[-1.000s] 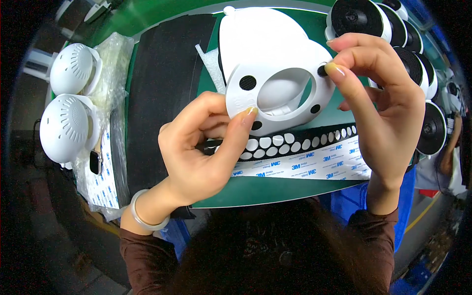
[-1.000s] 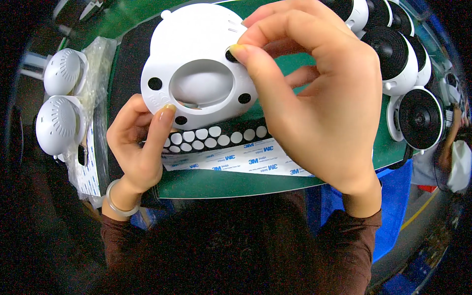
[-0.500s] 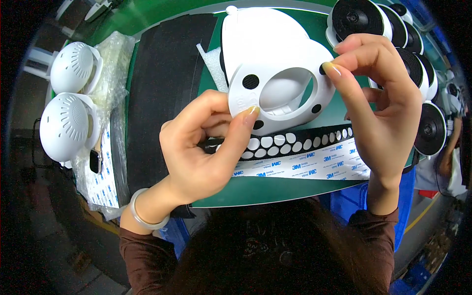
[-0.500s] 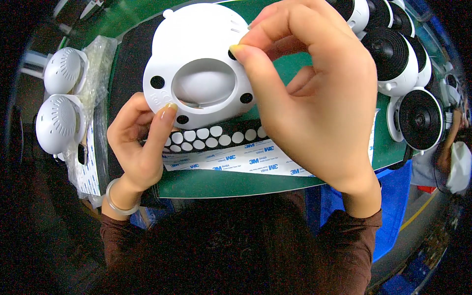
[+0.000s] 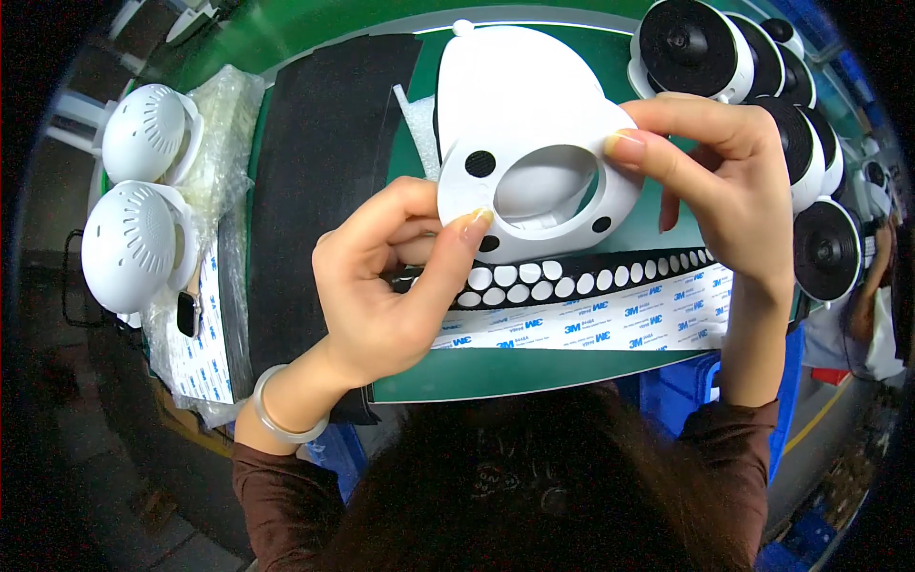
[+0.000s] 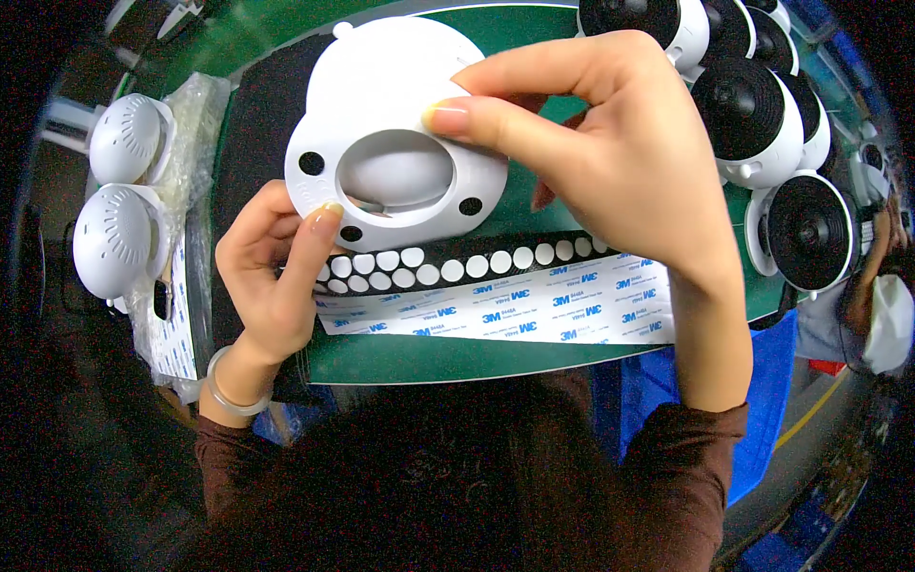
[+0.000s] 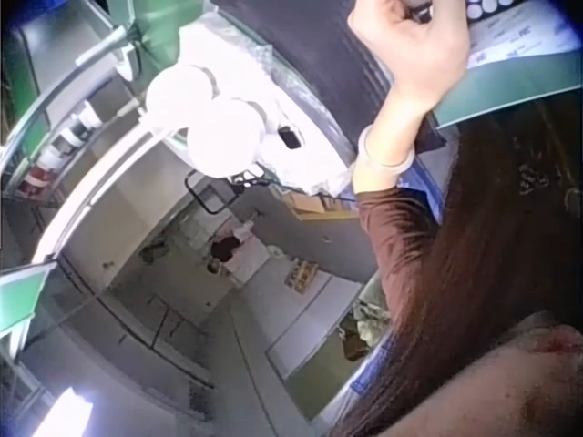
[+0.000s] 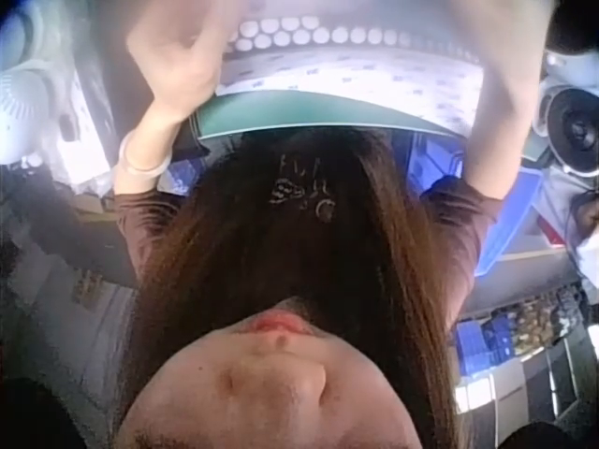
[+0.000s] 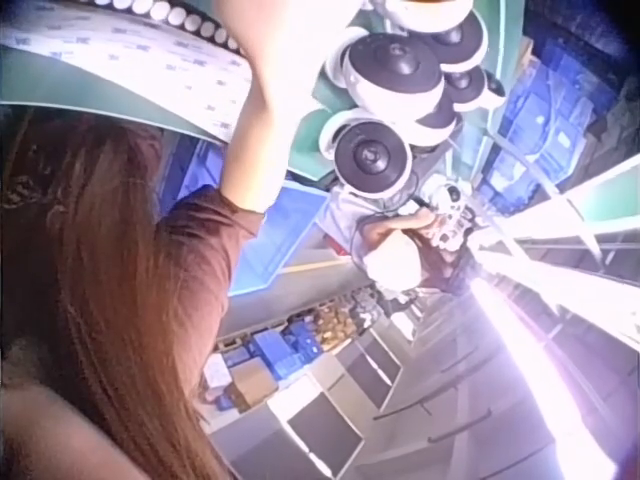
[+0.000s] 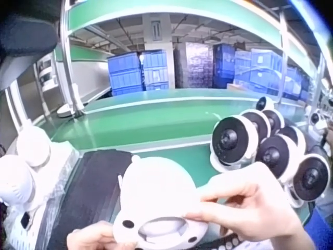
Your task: Applying adhesive pads to the bottom of security camera housings on a production line.
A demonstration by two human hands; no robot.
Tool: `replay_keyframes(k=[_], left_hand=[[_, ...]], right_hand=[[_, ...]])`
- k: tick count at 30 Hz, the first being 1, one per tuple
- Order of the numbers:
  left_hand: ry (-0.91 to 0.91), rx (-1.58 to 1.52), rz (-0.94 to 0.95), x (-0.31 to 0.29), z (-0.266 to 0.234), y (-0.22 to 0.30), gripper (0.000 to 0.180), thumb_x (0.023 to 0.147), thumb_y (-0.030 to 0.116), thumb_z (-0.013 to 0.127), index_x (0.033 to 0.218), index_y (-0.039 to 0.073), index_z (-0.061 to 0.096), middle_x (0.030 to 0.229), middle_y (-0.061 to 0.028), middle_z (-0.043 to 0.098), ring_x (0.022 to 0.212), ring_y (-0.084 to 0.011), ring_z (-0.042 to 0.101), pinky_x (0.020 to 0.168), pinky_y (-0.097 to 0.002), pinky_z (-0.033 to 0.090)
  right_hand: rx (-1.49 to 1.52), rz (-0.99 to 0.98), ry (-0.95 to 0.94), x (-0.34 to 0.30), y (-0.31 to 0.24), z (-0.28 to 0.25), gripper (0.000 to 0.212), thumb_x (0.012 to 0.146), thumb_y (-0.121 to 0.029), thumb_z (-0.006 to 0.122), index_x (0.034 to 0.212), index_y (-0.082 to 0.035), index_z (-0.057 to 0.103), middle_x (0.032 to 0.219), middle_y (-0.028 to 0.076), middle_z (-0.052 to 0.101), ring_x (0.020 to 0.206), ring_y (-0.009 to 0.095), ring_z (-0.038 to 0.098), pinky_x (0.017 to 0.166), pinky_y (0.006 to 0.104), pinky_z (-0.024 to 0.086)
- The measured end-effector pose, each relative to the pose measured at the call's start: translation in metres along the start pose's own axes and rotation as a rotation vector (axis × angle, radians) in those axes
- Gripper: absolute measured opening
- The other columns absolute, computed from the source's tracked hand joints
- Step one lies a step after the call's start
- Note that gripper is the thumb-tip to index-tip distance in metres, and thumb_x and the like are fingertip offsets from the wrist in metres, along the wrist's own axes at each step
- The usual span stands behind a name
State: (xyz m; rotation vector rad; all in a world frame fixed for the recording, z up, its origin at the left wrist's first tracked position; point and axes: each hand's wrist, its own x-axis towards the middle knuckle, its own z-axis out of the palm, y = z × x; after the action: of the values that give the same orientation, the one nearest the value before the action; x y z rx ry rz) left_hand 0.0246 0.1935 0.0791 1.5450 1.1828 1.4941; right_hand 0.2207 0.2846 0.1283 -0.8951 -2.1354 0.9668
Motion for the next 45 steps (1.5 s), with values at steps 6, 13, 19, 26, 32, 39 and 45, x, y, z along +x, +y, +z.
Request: replay_keyframes(k=[6, 13, 19, 26, 32, 39, 45], left_hand=[[0.040, -0.086, -0.073, 0.002, 0.003, -0.002, 0.012, 0.080, 0.000, 0.059, 0.091, -0.005, 0.059, 0.072, -0.0028, 0.061, 0.059, -0.0008, 0.052, 0.049, -0.0120, 0.037], [-0.033, 0.027, -0.143, -0.004, -0.006, -0.003, 0.040, 0.067, 0.003, 0.073, 0.092, -0.001, 0.043, 0.081, -0.0054, 0.048, 0.067, -0.0052, 0.051, 0.055, -0.0157, 0.048], [-0.382, -0.036, -0.476, -0.009, -0.014, -0.007, 0.018, 0.080, 0.005, 0.058, 0.096, -0.004, 0.058, 0.091, -0.0100, 0.061, 0.083, -0.0107, 0.057, 0.065, -0.0211, 0.048], [-0.666, 0.039, -0.617, -0.002, -0.022, -0.015, 0.024, 0.084, 0.020, 0.055, 0.092, -0.003, 0.061, 0.085, -0.0105, 0.064, 0.083, -0.0139, 0.060, 0.073, -0.0261, 0.046], [-0.727, -0.044, -0.607, 0.000, -0.022, -0.016, 0.024, 0.084, 0.022, 0.057, 0.094, 0.000, 0.061, 0.083, -0.0073, 0.064, 0.078, -0.0097, 0.058, 0.071, -0.0245, 0.044], [-0.691, -0.033, -0.663, -0.003, -0.018, -0.010, 0.026, 0.082, 0.019, 0.060, 0.098, -0.002, 0.060, 0.090, -0.0104, 0.064, 0.085, -0.0117, 0.059, 0.074, -0.0240, 0.045], [-0.431, 0.292, -0.308, -0.006, -0.020, -0.015, 0.020, 0.078, 0.015, 0.061, 0.093, 0.003, 0.064, 0.078, -0.0124, 0.065, 0.067, -0.0145, 0.063, 0.060, -0.0250, 0.047]], right_hand=[[-0.374, -0.550, -0.068, 0.030, -0.007, -0.015, 0.040, 0.077, -0.014, 0.057, 0.116, -0.004, 0.053, 0.091, 0.008, 0.060, 0.076, 0.013, 0.055, 0.064, 0.0231, 0.044], [-0.377, -0.330, -0.603, 0.101, -0.058, 0.000, 0.022, 0.066, -0.019, 0.066, 0.080, -0.001, 0.065, 0.068, 0.010, 0.061, 0.058, 0.019, 0.058, 0.054, 0.0314, 0.044], [-0.213, 0.146, -0.184, 0.209, -0.036, 0.008, 0.022, 0.067, -0.022, 0.062, 0.078, -0.003, 0.066, 0.069, 0.011, 0.062, 0.061, 0.019, 0.059, 0.061, 0.0284, 0.048], [-1.006, -0.354, 0.163, 0.269, 0.067, 0.083, 0.012, 0.074, -0.020, 0.056, 0.081, -0.011, 0.059, 0.073, 0.012, 0.062, 0.071, 0.030, 0.061, 0.057, 0.0428, 0.048], [-0.982, -0.097, -0.166, 0.258, 0.123, 0.052, 0.046, 0.062, 0.008, 0.045, 0.100, -0.013, 0.061, 0.098, 0.012, 0.061, 0.088, 0.030, 0.059, 0.078, 0.0376, 0.046], [-0.760, -0.063, -0.151, 0.245, 0.146, 0.023, 0.051, 0.061, 0.009, 0.042, 0.104, -0.011, 0.061, 0.103, 0.014, 0.060, 0.097, 0.031, 0.055, 0.088, 0.0365, 0.041], [-0.995, -0.024, -0.063, 0.213, 0.082, -0.034, 0.057, 0.063, -0.007, 0.062, 0.118, -0.005, 0.047, 0.113, 0.018, 0.054, 0.103, 0.033, 0.052, 0.089, 0.0364, 0.041]])
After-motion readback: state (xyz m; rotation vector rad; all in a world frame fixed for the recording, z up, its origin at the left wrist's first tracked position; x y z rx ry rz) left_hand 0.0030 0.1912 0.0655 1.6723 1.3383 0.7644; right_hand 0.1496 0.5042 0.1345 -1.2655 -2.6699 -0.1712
